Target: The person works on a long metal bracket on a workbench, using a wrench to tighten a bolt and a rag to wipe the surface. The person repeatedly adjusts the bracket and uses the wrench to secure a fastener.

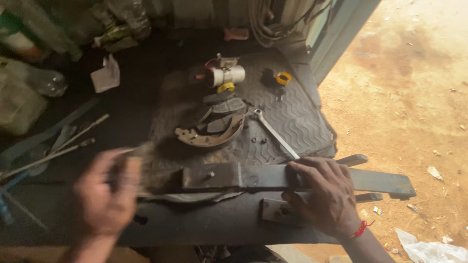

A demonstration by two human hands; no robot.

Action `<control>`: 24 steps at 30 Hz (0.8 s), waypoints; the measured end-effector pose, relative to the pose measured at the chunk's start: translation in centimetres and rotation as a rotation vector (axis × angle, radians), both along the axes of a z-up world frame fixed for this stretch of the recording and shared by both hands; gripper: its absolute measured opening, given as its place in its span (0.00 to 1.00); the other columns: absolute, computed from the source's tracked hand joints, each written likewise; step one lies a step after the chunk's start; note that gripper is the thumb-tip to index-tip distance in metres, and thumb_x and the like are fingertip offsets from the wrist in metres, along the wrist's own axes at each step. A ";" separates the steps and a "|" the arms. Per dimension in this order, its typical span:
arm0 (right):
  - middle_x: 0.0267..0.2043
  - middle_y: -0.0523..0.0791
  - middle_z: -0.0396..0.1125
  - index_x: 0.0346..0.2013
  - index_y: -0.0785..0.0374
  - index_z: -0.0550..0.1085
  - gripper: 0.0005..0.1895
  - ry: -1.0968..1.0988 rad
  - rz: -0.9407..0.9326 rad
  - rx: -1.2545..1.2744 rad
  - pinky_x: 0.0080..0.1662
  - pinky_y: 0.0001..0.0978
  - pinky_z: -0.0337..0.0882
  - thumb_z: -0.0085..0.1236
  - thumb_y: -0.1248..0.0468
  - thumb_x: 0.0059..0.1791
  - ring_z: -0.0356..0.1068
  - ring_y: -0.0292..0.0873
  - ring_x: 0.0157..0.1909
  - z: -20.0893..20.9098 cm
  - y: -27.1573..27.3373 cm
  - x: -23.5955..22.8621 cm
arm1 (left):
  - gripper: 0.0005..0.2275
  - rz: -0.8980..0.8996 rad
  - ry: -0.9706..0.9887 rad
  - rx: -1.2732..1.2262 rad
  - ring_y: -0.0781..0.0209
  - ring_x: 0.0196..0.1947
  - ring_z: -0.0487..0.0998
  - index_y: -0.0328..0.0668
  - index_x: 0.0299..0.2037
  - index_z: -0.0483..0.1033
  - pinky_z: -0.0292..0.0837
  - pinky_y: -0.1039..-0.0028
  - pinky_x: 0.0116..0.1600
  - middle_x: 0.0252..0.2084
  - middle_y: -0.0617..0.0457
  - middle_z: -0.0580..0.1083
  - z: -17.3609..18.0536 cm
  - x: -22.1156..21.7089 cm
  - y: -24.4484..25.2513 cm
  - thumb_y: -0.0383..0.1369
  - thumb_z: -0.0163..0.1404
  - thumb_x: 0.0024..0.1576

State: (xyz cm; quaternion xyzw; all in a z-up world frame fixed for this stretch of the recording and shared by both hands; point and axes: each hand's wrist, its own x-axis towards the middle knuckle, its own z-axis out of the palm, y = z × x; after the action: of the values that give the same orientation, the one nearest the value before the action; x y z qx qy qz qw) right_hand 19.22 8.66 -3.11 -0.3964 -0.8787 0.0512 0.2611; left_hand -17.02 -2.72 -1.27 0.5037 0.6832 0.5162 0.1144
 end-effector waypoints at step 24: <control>0.52 0.44 0.72 0.52 0.57 0.75 0.32 0.015 -0.118 -0.035 0.59 0.46 0.60 0.66 0.50 0.35 0.68 0.50 0.59 -2.1 0.6 0.2 | 0.16 -0.586 0.345 -0.099 0.43 0.46 0.78 0.35 0.54 0.72 0.73 0.54 0.50 0.48 0.41 0.77 -3.2 4.7 4.8 0.38 0.49 0.62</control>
State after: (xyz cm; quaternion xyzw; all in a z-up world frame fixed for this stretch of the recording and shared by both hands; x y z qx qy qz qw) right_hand 19.37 9.22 -5.19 -0.4514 -0.8508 0.0541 0.2635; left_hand -12.32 2.11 -4.47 0.7523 0.5428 0.3349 0.1651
